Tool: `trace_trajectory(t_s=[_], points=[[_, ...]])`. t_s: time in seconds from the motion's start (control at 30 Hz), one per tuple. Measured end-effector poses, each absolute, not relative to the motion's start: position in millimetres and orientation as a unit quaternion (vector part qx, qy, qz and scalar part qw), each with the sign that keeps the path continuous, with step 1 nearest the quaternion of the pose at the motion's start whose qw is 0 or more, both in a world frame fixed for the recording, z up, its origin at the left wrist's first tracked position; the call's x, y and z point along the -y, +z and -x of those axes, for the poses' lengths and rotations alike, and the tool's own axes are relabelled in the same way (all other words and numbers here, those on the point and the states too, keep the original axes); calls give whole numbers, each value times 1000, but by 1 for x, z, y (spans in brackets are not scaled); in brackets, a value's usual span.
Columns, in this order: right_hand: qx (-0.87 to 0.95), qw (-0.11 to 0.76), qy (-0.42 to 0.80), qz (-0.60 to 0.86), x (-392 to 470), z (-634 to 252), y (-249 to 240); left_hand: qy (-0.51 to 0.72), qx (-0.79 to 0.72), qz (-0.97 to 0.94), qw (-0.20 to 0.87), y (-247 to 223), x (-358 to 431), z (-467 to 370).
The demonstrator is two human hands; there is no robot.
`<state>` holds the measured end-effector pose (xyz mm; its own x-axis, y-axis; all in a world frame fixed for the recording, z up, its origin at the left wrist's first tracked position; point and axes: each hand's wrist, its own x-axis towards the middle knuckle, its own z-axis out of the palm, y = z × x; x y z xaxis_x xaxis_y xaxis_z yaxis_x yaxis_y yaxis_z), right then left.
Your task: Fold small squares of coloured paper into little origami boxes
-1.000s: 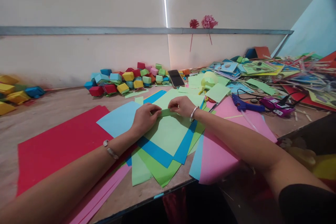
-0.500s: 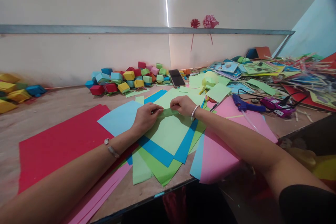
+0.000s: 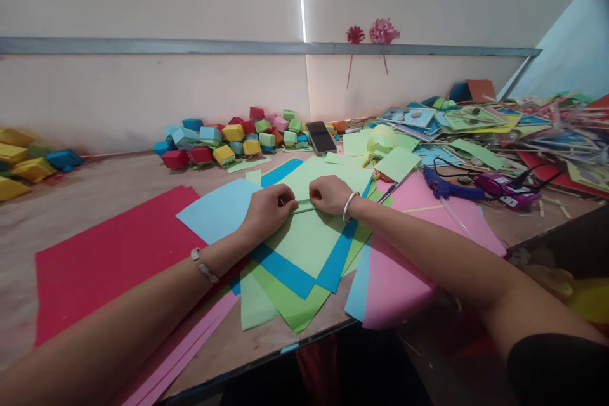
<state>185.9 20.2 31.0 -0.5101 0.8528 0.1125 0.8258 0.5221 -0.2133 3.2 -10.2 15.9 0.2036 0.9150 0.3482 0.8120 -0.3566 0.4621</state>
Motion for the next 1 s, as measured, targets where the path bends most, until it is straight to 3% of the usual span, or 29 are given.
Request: trace_trajectory(t_s=[0.37,0.6,0.7,1.0], points=[[862,72,55,498,-20,-185,32,283,-532,-794,76,7,5,-3],[863,122,125,474,-30,-194,28,235,-500,-830,73,3,0,0],[848,124,165,488,-33,-198,27,220,-481,-848,10,5,2,0],[846,167,204,463,-35,-200,25,46,-401,-915,-33,28,16,-2]])
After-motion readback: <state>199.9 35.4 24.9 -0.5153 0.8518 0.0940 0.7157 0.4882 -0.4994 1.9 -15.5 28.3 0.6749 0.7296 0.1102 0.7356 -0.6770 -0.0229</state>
